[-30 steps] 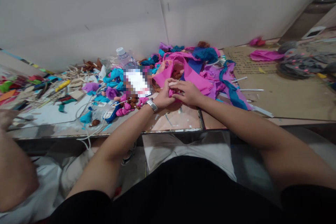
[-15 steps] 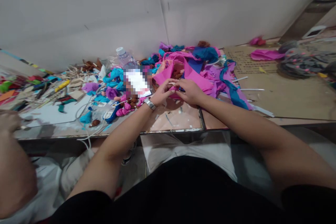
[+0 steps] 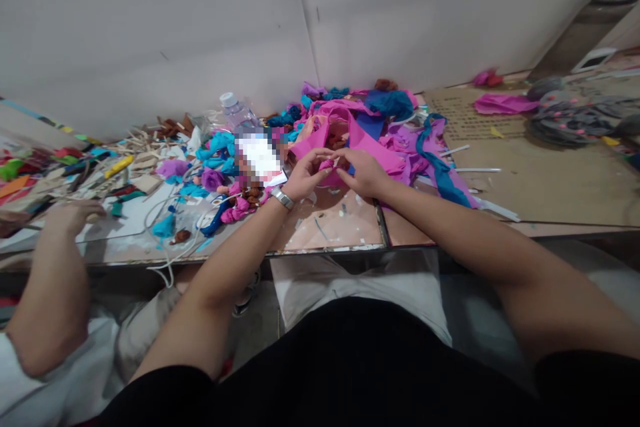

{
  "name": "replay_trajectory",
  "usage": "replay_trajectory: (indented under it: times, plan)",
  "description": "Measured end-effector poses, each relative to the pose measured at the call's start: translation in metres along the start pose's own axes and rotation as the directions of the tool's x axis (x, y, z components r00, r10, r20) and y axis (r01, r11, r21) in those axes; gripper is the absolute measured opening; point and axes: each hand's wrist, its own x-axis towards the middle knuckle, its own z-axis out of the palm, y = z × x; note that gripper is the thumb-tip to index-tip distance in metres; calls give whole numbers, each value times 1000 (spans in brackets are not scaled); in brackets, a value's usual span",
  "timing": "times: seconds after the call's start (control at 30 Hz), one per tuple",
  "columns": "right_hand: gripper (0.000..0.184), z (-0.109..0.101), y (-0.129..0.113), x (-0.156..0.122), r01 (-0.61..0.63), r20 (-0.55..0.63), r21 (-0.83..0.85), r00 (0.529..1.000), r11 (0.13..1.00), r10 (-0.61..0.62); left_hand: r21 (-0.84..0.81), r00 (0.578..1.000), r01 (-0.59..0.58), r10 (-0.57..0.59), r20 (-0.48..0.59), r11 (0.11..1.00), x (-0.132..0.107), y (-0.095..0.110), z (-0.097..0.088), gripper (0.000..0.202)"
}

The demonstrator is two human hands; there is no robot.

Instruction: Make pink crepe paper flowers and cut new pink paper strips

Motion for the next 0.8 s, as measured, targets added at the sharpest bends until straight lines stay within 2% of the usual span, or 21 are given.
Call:
replay_trajectory:
  times: [0.17,0.37,0.53,0.7,0.8]
  plan:
    - [22,1,2,0,7,-13,7,1000,1000,-7,16,1000,12,-12,7,1000,-1,0,-3,45]
    - [32,-1,7,0,21,-6,-32,1000,999,-21,21,999,34,-33,-25,999,0,4,-8,49]
    - [32,1,11,-1,37,1,-82,999,996,-37,-34,999,38,-38,-14,999,2,8,-7,52]
    - [27,0,9,-1,61,-2,-40,998,997,-61,-82,996,62,-67,-63,995,1,9,-3,60]
    - [32,-1,5,0,53,-21,-12,998,999,-53,-105,993,96,-103,-62,990,0,6,-3,61]
